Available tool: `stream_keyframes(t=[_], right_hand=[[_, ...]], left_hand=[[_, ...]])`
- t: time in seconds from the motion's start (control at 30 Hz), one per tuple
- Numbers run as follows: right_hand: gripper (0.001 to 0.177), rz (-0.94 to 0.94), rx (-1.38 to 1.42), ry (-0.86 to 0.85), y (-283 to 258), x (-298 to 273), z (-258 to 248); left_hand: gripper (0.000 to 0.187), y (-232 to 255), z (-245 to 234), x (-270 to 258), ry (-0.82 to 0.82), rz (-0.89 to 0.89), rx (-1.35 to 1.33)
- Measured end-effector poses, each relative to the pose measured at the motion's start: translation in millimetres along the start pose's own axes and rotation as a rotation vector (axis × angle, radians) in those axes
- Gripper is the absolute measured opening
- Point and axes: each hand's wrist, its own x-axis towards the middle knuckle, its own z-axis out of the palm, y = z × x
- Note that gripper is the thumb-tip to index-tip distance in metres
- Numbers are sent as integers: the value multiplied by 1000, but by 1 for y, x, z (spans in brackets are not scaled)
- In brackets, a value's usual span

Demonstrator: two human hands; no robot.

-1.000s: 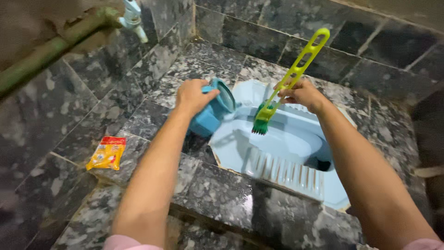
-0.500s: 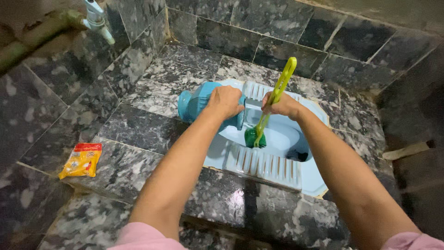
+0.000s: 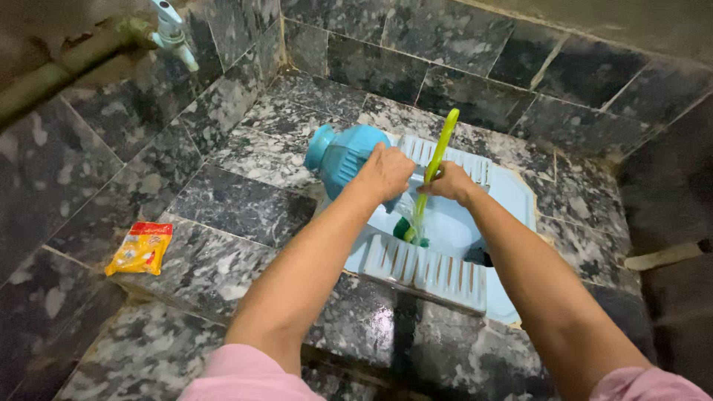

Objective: The person cleans a squat toilet by scrubbing its surfaces with a long-handled brush and rinsing it using water poured from a blue pitcher. They repeatedly fill the pitcher from a tap and pour the water over the toilet while scrubbing.

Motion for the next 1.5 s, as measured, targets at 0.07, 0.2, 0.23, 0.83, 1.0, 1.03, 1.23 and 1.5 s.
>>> stream_keyframes(t=[0.07,0.2,0.23,0.83,1.0,1.03,1.23,1.5], right_hand=[[36,-58,34,6,-4,-2,-7],[39,-119,281,-56,-6,0,-20],[38,-119,260,-46,-7,1,-22],[35,-6,236,10,22,-24,-97],[40,-125,469,21,47,-12,-112],[39,-136,435,63,51,-11,-118],[33,-257,530,212,42,7,-152],[34,-434,485,437,49,24,-188]], left_hand=[[20,-3,3,0,-3,29,29],[17,-17,-1,-20,-62,122,74],[18,-21,-5,-27,-95,137,83],[20,35,-26,17,-128,115,120],[6,52,-4,78,42,113,196],[10,53,1,89,84,105,217],[14,30,5,155,92,89,390],[14,29,15,207,208,212,532]])
